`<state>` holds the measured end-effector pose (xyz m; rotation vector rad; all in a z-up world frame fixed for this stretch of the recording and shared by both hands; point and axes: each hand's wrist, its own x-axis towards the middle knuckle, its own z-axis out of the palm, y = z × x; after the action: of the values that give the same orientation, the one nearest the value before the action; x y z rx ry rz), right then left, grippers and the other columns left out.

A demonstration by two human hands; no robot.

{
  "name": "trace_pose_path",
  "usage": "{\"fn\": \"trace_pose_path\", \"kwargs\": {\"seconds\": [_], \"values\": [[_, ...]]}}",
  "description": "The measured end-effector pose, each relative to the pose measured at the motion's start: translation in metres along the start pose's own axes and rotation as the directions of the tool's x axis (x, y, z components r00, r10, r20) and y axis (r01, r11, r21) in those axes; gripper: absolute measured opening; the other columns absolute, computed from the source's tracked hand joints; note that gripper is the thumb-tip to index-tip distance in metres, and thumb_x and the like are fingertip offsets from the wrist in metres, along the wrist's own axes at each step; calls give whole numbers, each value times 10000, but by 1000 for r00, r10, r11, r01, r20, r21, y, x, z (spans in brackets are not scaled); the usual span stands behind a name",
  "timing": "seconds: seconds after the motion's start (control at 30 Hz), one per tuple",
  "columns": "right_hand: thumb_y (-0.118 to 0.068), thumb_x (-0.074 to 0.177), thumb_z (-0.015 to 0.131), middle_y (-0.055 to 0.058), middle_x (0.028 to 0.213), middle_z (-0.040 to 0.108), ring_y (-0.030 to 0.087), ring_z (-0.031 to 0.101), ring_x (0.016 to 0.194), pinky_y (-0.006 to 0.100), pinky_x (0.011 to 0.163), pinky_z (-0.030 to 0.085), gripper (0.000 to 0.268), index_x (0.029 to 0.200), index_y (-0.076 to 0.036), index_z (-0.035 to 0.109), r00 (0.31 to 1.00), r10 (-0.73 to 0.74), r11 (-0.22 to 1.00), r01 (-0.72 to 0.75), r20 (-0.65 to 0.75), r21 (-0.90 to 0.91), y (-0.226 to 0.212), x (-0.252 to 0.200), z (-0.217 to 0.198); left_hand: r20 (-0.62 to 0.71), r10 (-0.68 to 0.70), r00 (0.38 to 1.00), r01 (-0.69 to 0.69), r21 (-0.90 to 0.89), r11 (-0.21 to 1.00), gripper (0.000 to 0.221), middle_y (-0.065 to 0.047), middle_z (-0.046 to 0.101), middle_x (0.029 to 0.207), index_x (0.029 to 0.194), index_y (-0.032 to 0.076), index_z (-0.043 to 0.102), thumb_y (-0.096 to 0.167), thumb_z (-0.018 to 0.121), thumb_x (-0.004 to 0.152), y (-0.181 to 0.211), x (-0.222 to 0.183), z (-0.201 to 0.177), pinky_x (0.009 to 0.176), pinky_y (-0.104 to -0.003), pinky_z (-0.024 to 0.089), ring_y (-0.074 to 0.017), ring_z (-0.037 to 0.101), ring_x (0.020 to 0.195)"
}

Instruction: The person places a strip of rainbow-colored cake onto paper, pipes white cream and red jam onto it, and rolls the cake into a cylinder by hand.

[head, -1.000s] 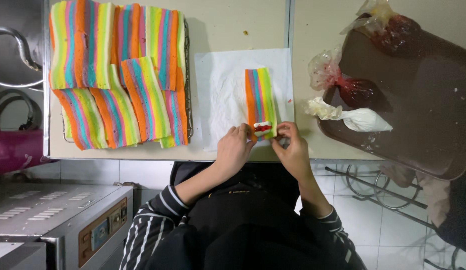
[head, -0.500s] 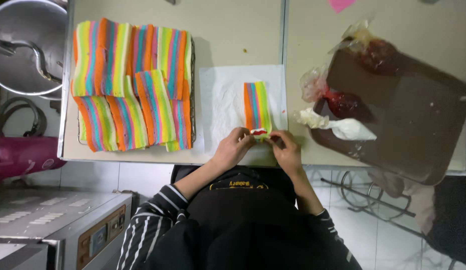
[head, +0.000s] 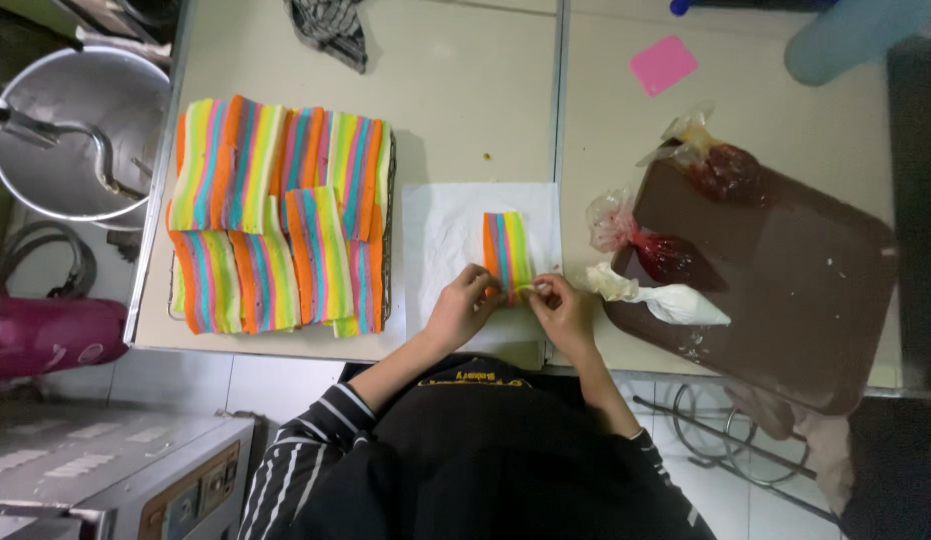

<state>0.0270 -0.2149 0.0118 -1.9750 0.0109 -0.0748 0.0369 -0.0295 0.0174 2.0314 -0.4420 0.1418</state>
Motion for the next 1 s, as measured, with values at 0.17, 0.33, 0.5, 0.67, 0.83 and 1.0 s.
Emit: {"fn": "trace_pose_path", "kwargs": {"seconds": [0.17, 0.33, 0.5, 0.67, 0.83, 1.0], "values": [[-37, 771, 702, 94, 669, 626, 218, 591, 547, 272, 454, 484, 136, 895, -76, 666, 945, -327, 925, 317, -13, -211, -12, 3, -4, 23, -81, 996, 79, 55, 995, 110, -75, 555, 829, 852, 72, 628, 65, 686, 758, -2, 6, 2, 488, -285, 527, -212, 624, 583], [-4, 725, 722, 81, 853, 638, 245, 623, 755, 315, 618, 541, 151, 853, -67, 675, 778, -621, 734, 618, 91, -281, -17, 8, -6, 38, -37, 999, 27, 243, 970, 137, -39, 554, 830, 867, 104, 640, 144, 692, 746, 0, 9, -2, 524, -313, 518, -212, 607, 699], [-19, 693, 747, 87, 901, 627, 267, 607, 841, 347, 713, 534, 210, 880, -60, 662, 723, -654, 668, 690, 224, -279, 3, 11, -9, 79, 6, 997, -26, 256, 966, 235, -28, 582, 861, 907, 112, 628, 269, 702, 749, -7, 6, -2, 566, -310, 527, -202, 591, 793], [55, 776, 609, 72, 907, 618, 260, 593, 801, 338, 713, 517, 213, 949, -57, 663, 694, -671, 637, 720, 260, -276, -13, 15, -11, 185, 105, 977, -142, 202, 969, 323, -53, 568, 937, 1019, 99, 591, 139, 696, 716, -17, -1, -3, 650, -334, 538, -243, 571, 888], [-41, 776, 657, 53, 911, 605, 256, 577, 798, 367, 666, 488, 164, 935, -81, 653, 667, -692, 568, 739, 276, -363, -1, 14, -5, 167, 156, 974, -195, 253, 948, 315, -54, 560, 938, 1048, 91, 577, 173, 673, 759, -21, -3, 3, 664, -320, 529, -232, 562, 919], [-135, 835, 634, 18, 917, 596, 218, 565, 803, 337, 636, 465, 75, 897, -96, 647, 686, -647, 562, 725, 334, -399, -4, 18, -1, 149, 172, 974, -208, 271, 940, 289, -77, 562, 900, 1031, 64, 587, 194, 659, 782, -26, -8, 6, 655, -317, 516, -240, 561, 894]]}}
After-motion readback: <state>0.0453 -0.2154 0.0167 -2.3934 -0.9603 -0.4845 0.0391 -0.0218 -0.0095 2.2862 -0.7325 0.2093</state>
